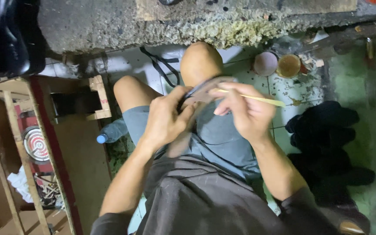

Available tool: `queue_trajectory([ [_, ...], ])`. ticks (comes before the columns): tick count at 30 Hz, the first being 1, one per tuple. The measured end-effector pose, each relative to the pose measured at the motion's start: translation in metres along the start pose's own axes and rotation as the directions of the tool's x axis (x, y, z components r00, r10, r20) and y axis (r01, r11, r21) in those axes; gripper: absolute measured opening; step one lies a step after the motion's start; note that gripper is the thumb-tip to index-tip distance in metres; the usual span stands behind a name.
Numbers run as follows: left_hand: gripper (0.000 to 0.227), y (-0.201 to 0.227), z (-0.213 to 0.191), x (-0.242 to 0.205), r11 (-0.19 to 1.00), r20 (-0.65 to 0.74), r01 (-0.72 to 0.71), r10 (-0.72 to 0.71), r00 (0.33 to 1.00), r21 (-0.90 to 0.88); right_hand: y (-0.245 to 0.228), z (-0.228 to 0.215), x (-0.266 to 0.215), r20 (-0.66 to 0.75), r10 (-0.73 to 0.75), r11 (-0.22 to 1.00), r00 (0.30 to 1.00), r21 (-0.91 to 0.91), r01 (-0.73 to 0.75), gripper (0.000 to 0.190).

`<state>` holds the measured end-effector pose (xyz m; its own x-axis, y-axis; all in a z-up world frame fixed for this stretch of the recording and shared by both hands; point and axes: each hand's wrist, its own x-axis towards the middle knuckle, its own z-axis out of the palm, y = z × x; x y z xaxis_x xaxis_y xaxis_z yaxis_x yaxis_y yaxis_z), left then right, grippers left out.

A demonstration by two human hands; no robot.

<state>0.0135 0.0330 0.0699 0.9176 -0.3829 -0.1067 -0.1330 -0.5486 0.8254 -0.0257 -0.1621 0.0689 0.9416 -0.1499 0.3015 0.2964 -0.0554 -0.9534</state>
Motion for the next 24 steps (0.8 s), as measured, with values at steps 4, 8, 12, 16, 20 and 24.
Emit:
queue_trajectory([
  [4, 0.037, -0.046, 0.052, -0.014, 0.618, -0.054, 0.036, -0.125, 0.991, -0.785, -0.008, 0.002, -0.005, -0.071, 0.033, 0.999, 0.997, 0.026, -0.031, 0.015],
  [8, 0.039, -0.093, 0.11, -0.024, 0.208, -0.107, -0.074, -0.155, 0.982, -0.975, 0.019, 0.016, -0.011, -0.156, 0.027, 0.999, 0.987, 0.028, -0.023, 0.012],
  [12, 0.034, -0.075, 0.109, -0.026, 0.074, -0.097, -0.088, -0.123, 0.988, -0.993, 0.013, 0.023, -0.004, -0.094, -0.121, 0.987, 0.988, -0.116, 0.11, 0.013],
  [16, 0.03, -0.079, 0.112, -0.027, 0.035, -0.096, -0.093, -0.115, 0.989, -0.995, 0.01, 0.024, -0.005, -0.086, -0.169, 0.97, 0.982, -0.192, 0.151, 0.012],
  [20, 0.028, -0.084, 0.112, -0.026, 0.058, -0.085, -0.079, -0.1, 0.991, -0.995, 0.015, 0.022, -0.007, -0.089, -0.183, 0.958, 0.979, -0.24, 0.157, 0.013],
  [24, 0.031, -0.1, 0.122, -0.028, 0.046, -0.075, -0.07, -0.122, 0.99, -0.997, 0.02, 0.02, -0.009, -0.122, -0.04, 0.98, 0.992, -0.198, 0.015, 0.018],
])
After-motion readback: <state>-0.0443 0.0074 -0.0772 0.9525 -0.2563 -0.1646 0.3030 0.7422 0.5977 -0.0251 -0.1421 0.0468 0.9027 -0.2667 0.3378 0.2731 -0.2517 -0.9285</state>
